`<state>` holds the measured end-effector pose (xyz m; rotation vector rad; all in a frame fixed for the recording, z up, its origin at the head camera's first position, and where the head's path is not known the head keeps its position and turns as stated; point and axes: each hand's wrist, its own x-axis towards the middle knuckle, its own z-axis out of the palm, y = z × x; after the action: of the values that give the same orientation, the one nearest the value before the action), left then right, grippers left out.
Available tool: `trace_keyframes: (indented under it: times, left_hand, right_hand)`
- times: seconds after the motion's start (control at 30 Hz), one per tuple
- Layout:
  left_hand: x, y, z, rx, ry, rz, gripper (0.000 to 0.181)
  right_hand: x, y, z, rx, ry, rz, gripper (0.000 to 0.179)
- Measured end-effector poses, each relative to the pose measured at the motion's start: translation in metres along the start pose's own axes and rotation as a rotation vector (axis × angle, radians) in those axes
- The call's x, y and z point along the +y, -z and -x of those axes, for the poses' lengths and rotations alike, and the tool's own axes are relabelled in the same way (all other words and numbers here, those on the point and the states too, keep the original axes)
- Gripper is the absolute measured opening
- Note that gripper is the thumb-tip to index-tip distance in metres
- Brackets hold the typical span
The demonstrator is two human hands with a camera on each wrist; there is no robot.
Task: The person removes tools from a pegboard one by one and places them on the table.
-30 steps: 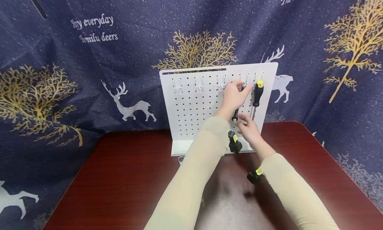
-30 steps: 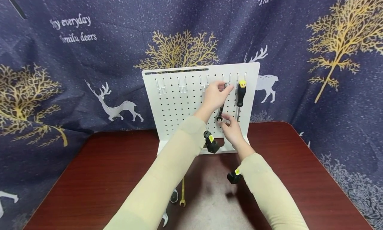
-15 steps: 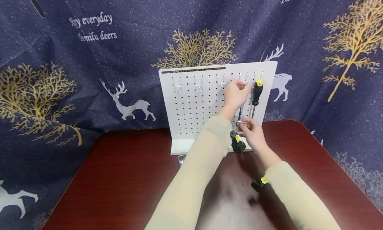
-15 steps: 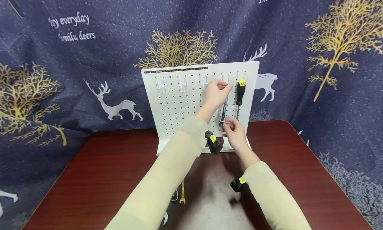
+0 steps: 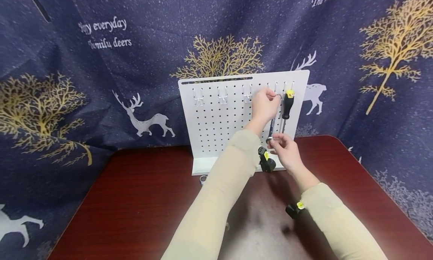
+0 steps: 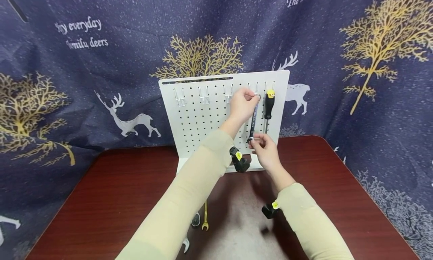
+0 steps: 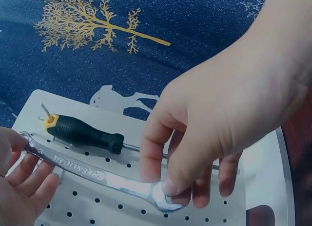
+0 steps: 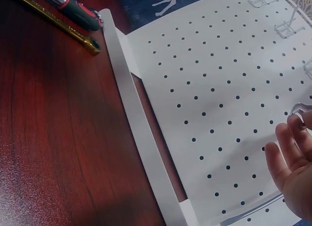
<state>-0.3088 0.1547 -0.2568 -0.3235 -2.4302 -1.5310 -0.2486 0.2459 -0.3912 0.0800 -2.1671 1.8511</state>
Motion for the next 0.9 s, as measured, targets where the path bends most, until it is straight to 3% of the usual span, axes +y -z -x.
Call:
trace_keyframes:
  times: [0.2, 0.5, 0.77, 0.9]
  left_hand:
    - [-0.004, 0.004, 0.003, -0.008, -0.007, 0.066, 0.009]
    - [-0.012, 0.011, 0.007, -0.062, -0.030, 0.060, 0.018]
    - [-0.025, 0.016, 0.010, -0.102, -0.105, 0.071, 0.023]
    - [-0.031, 0.020, 0.013, -0.134, -0.092, 0.081, 0.025]
  right_hand:
    - [-0.004, 0.001, 0.003, -0.001, 0.009, 0.024, 0.029]
    - [-0.004, 0.002, 0.009, -0.004, 0.006, 0.066, 0.029]
    - [-0.005, -0.001, 0.015, -0.028, 0.002, 0.057, 0.027]
    - [-0.004, -0.002, 0.017, -0.041, -0.011, 0.064, 0.027]
